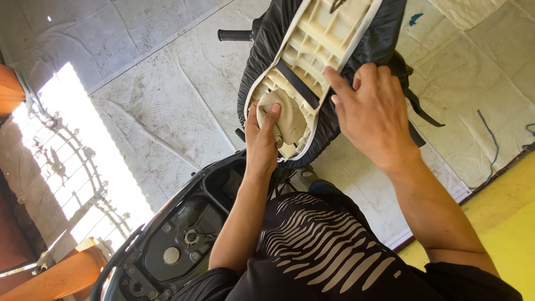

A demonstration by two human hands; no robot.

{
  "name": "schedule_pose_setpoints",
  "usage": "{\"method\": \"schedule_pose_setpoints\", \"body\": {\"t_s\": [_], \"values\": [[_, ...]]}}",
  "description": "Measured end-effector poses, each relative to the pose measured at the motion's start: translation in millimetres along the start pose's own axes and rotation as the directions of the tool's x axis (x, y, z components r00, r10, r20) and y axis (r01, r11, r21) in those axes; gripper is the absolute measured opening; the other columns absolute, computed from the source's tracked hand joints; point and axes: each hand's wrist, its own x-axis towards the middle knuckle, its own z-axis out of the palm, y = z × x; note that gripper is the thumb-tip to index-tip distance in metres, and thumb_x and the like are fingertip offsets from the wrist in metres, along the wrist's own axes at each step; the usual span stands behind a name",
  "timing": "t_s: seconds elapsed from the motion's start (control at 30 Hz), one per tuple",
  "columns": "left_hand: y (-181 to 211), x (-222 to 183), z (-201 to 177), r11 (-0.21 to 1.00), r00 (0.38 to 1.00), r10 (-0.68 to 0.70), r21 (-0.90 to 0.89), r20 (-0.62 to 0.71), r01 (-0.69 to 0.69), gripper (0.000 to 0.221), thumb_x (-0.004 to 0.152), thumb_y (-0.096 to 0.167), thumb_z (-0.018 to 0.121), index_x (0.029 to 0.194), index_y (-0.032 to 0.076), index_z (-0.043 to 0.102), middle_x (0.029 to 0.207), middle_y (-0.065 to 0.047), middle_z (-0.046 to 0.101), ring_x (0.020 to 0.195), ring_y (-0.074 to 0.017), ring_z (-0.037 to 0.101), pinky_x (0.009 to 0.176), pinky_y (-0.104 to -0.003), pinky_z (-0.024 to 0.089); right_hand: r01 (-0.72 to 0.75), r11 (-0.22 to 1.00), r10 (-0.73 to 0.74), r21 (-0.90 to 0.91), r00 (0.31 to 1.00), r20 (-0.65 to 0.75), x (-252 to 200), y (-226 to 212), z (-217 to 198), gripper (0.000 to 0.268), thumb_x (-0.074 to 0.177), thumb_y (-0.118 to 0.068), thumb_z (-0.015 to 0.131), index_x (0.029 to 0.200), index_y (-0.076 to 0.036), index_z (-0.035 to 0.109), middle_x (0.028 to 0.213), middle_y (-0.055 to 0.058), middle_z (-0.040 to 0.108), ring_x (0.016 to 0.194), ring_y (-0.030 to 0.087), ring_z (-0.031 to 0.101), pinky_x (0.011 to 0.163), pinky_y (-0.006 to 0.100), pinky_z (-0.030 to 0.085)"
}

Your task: The person wipes the black scooter seat with a cloth, then lifts the seat to clean the white plastic underside and the seat cover's interior. They continue wiping the top surface of the seat cover.

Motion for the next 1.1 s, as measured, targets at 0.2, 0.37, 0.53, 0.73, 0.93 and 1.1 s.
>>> {"method": "schedule_pose_setpoints", "body": {"t_s": [0.2,0.37,0.53,0.73,0.93,1.1], "values": [[2.7,8.2,26.6,0.999,0.999,0.043,0.009,0.002,-0.043,0.026,0.092,0.024,0.077,0.109,0.009,0.063,0.088,-0.006,0.07,0.078,-0.0112,0.068,0.064,-0.028,0.061,-0.095,0.986,0.103,-0.139,0.993,0.053,8.7,-9.1,-6.1,0.036,0.089,-0.041,0.077,0.119,-0.022,0.073,0.098,0.01,0.046,0.082,0.031,0.053,0.057,0.038,0.042],[-0.7,21.4,32.0,0.976,0.989,0.14,0.163,0.038,-0.145,0.026,0.094,0.023,0.073,0.115,0.011,0.065,0.091,-0.003,0.066,0.081,-0.0089,0.063,0.066,-0.026,0.057,-0.159,0.987,0.159,0.019,0.987,0.013,6.5,-4.4,3.6,0.029,0.094,-0.037,0.076,0.093,-0.01,0.067,0.094,0.009,0.041,0.085,0.034,0.054,0.046,0.039,0.051],[-9.6,39.7,49.5,0.882,0.949,0.298,0.353,0.1,-0.314,0.03,0.093,0.021,0.074,0.12,0.009,0.068,0.1,-0.012,0.069,0.09,-0.0184,0.062,0.077,-0.036,0.055,-0.002,0.923,0.16,0.386,0.911,-0.379,-16.8,2.5,43.1,0.024,0.081,-0.001,0.084,0.084,-0.013,0.063,0.114,0.009,0.049,0.075,0.026,0.061,0.055,0.036,0.055],[-48.0,53.1,72.3,0.676,0.811,0.442,0.452,0.384,-0.582,0.038,0.083,0.011,0.078,0.119,0.018,0.071,0.117,-0.006,0.074,0.111,-0.0294,0.07,0.098,-0.042,0.051,-0.231,0.326,0.727,0.917,0.681,-0.087,-18.8,-9.1,43.9,0.113,0.073,0.022,0.067,0.166,-0.014,0.015,0.164,0.02,0.025,0.098,0.022,0.054,0.054,0.019,0.047],[-63.3,110.1,50.5,0.464,0.648,0.566,0.453,0.509,-0.761,0.043,0.078,0.002,0.08,0.119,0.013,0.071,0.112,-0.009,0.067,0.111,-0.0324,0.067,0.098,-0.044,0.054,-0.253,0.505,0.556,0.825,0.827,-0.087,-25.3,1.6,42.5,0.09,0.068,0.014,0.065,0.155,0.005,0.04,0.14,0.032,0.054,0.108,0.048,0.064,0.062,0.043,0.062],[-61.4,143.3,41.5,0.324,0.549,0.767,0.536,0.334,-0.779,0.025,0.091,0.001,0.074,0.114,0.005,0.066,0.106,-0.013,0.066,0.098,-0.0308,0.066,0.091,-0.044,0.054,-0.256,0.491,0.557,0.833,0.827,-0.074,-12.7,-8.2,28.0,0.086,0.07,0.012,0.064,0.153,0.006,0.041,0.131,0.028,0.054,0.101,0.046,0.063,0.048,0.043,0.056]]}}
